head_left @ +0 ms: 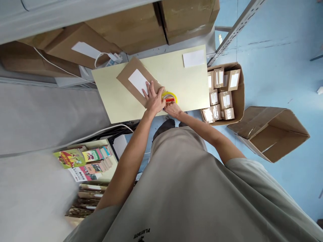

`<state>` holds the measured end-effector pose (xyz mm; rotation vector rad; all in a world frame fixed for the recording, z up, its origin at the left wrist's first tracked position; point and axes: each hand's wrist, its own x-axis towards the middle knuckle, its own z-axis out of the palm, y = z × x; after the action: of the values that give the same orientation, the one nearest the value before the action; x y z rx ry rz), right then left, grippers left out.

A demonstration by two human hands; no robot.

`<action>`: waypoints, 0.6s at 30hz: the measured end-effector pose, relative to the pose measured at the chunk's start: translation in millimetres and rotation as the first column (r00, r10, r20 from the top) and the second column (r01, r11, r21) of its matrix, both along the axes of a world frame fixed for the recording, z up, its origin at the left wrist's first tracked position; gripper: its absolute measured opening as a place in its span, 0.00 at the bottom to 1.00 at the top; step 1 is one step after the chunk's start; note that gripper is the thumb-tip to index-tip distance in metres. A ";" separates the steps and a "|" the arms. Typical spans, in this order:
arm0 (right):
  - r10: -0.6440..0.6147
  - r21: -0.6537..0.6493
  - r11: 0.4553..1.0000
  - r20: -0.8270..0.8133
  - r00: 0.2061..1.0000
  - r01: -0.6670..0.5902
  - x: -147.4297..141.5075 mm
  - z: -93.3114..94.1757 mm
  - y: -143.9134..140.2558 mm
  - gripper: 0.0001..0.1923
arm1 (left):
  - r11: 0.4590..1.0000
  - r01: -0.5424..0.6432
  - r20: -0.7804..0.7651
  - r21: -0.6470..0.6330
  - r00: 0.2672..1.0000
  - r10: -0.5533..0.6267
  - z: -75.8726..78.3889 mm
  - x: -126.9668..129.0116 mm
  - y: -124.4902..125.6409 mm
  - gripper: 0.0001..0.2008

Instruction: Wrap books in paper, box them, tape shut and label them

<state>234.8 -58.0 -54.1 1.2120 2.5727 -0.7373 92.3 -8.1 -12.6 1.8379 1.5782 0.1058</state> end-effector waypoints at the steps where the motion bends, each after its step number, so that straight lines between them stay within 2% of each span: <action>1: -0.017 -0.007 1.000 0.030 0.999 0.017 3.1 1.2 -1.6 0.27 | 1.000 -0.001 0.004 0.010 1.000 0.001 -0.4 -0.8 -0.9 0.40; 3: -0.040 -0.028 0.999 0.099 0.994 0.043 20.5 4.6 -4.4 0.26 | 1.000 -0.002 0.013 0.018 1.000 0.002 -0.8 -1.5 -3.8 0.38; 7: -0.030 -0.065 0.997 0.164 0.986 0.041 78.8 11.5 -4.4 0.29 | 1.000 -0.010 0.021 -0.005 1.000 0.010 0.4 1.4 -9.9 0.40; 10: -0.087 -0.048 0.994 0.206 0.975 0.099 114.7 14.6 2.8 0.31 | 1.000 -0.014 0.014 -0.014 1.000 0.014 3.6 5.9 -12.1 0.38; 13: -0.113 -0.032 0.992 0.210 0.971 0.122 131.0 15.7 13.3 0.32 | 1.000 -0.031 -0.007 0.005 0.999 0.031 7.4 10.1 -13.3 0.35; 18: -0.064 -0.021 0.997 0.187 0.980 0.069 142.8 15.8 23.1 0.34 | 0.996 -0.086 0.049 0.004 0.995 0.086 12.0 13.2 -14.8 0.36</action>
<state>377.6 -34.9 -38.3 1.2979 2.3739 -0.6367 105.6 -22.9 -0.6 1.7591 1.6250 0.1930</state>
